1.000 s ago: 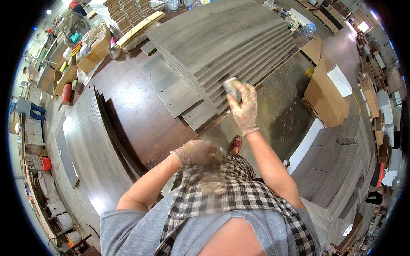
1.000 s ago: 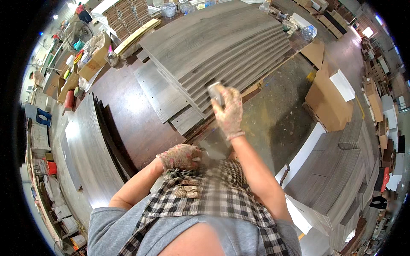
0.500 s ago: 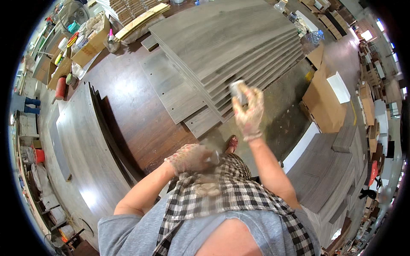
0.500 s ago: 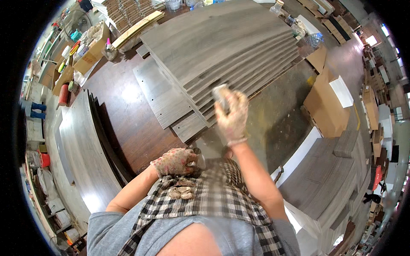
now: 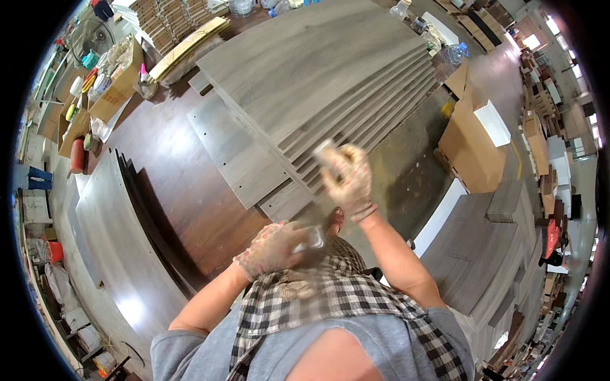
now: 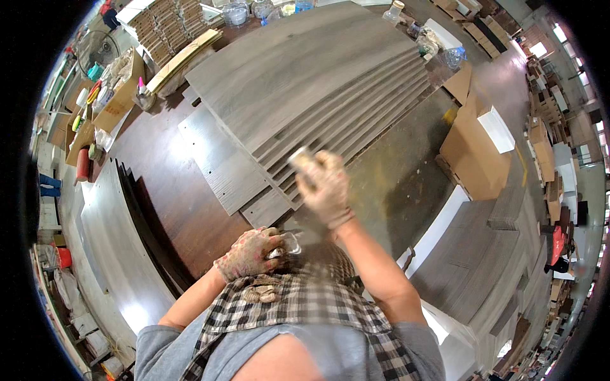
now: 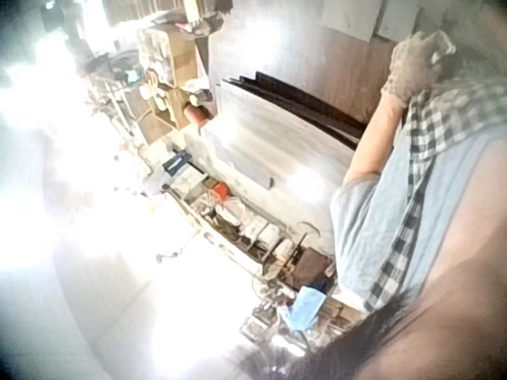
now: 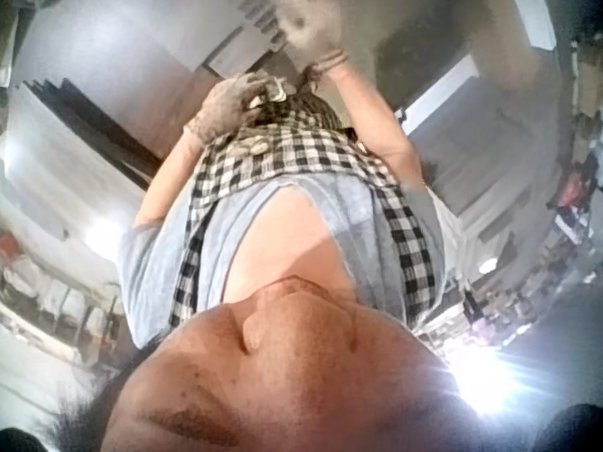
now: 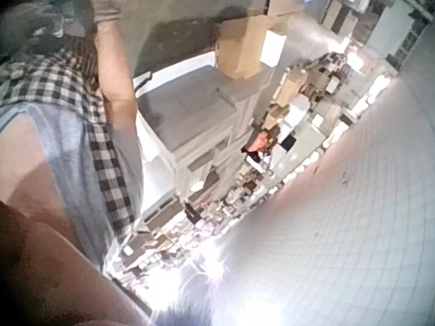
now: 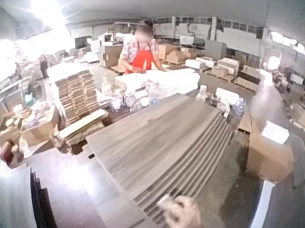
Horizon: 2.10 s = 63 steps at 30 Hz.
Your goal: The person moves a stack of wood panels across a table and then wipes the edges and surfaces of the panels with a cloth and a block.
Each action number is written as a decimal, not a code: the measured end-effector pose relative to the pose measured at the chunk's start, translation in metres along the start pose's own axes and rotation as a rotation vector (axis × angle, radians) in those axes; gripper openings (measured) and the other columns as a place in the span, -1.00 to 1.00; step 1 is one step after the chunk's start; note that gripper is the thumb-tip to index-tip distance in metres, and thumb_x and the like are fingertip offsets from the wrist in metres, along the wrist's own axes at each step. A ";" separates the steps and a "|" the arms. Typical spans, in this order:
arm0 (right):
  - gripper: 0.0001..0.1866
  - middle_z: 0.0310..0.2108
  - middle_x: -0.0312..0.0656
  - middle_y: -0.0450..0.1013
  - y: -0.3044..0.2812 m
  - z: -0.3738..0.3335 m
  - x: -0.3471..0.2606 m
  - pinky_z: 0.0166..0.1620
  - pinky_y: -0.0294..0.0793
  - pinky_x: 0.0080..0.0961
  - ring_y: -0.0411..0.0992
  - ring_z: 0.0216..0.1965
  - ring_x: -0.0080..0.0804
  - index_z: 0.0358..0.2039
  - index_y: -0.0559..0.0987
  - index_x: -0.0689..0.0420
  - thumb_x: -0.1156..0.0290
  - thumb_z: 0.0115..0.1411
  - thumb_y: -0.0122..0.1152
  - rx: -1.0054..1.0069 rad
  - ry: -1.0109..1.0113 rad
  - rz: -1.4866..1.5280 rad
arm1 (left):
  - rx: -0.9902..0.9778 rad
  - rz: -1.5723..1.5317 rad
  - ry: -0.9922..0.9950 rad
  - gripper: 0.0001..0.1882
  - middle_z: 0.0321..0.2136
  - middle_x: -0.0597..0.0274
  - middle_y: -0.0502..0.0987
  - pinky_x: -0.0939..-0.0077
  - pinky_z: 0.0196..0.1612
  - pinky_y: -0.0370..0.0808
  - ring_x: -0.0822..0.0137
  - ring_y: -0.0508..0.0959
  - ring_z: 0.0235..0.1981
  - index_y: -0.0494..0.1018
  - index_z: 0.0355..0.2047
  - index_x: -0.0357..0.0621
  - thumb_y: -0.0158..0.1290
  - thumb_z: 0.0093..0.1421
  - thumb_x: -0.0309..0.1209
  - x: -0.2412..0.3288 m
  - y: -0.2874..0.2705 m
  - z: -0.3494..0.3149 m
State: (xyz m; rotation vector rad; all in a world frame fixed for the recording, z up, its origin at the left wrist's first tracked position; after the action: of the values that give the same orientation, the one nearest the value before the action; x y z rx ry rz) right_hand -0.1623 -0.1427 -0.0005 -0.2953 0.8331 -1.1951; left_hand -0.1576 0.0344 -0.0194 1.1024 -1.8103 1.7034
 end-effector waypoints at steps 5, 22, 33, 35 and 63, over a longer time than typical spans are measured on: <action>-0.59 -0.22 -0.05 0.30 -0.028 0.030 0.095 -0.11 0.39 -0.25 0.35 -0.18 -0.12 -0.08 0.53 0.04 0.41 0.00 0.32 0.099 0.193 -0.143 | 0.053 -0.031 -0.020 -0.65 -0.29 0.08 0.46 0.18 -0.12 0.43 0.02 0.45 -0.18 0.47 -0.19 -0.15 0.15 -0.04 -0.38 -0.006 -0.001 0.000; -0.54 -0.21 -0.18 0.32 -0.021 0.031 0.062 -0.19 0.50 -0.30 0.37 -0.17 -0.31 -0.02 0.50 -0.14 0.33 0.01 0.32 -0.003 0.099 -0.120 | -0.046 -0.019 -0.033 -0.57 -0.33 0.07 0.44 0.18 -0.23 0.46 -0.01 0.48 -0.26 0.48 -0.15 -0.16 0.14 -0.11 -0.38 -0.014 0.013 0.009; -0.57 -0.17 -0.04 0.35 -0.047 0.069 0.199 -0.10 0.44 -0.24 0.38 -0.13 -0.07 -0.15 0.53 0.10 0.36 -0.08 0.41 0.091 0.068 -0.139 | 0.068 0.079 -0.065 -0.49 -0.25 0.14 0.48 0.17 -0.13 0.45 0.03 0.48 -0.16 0.50 -0.13 0.00 0.29 -0.17 -0.29 0.005 0.014 0.071; -0.56 -0.15 -0.03 0.35 -0.057 0.084 0.240 -0.08 0.43 -0.24 0.38 -0.11 -0.05 -0.14 0.52 0.14 0.40 -0.09 0.41 0.094 0.076 -0.150 | 0.108 0.117 -0.118 -0.52 -0.26 0.13 0.48 0.16 -0.15 0.45 0.02 0.49 -0.18 0.50 -0.15 -0.02 0.27 -0.16 -0.29 0.018 0.009 0.095; -0.58 -0.09 -0.09 0.44 -0.160 0.135 0.531 0.08 0.33 -0.34 0.37 -0.02 -0.23 0.04 0.47 0.19 0.43 0.16 0.22 -0.096 0.324 -0.232 | 0.509 -0.223 -0.233 -0.75 -0.39 0.11 0.43 0.19 -0.26 0.41 0.04 0.48 -0.29 0.48 -0.29 -0.09 0.14 0.00 -0.32 0.072 -0.001 0.353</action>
State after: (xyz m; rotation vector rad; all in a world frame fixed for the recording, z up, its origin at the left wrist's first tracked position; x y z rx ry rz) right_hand -0.1153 -0.7103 -0.0303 -0.2858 1.1639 -1.4449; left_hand -0.1248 -0.3242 -0.0208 1.6996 -1.3314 2.0171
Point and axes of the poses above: each hand's wrist, its own z-axis towards the middle knuckle, its own y-axis out of the palm, x = y × z, the point moved 7 cm from there along z, towards the middle knuckle
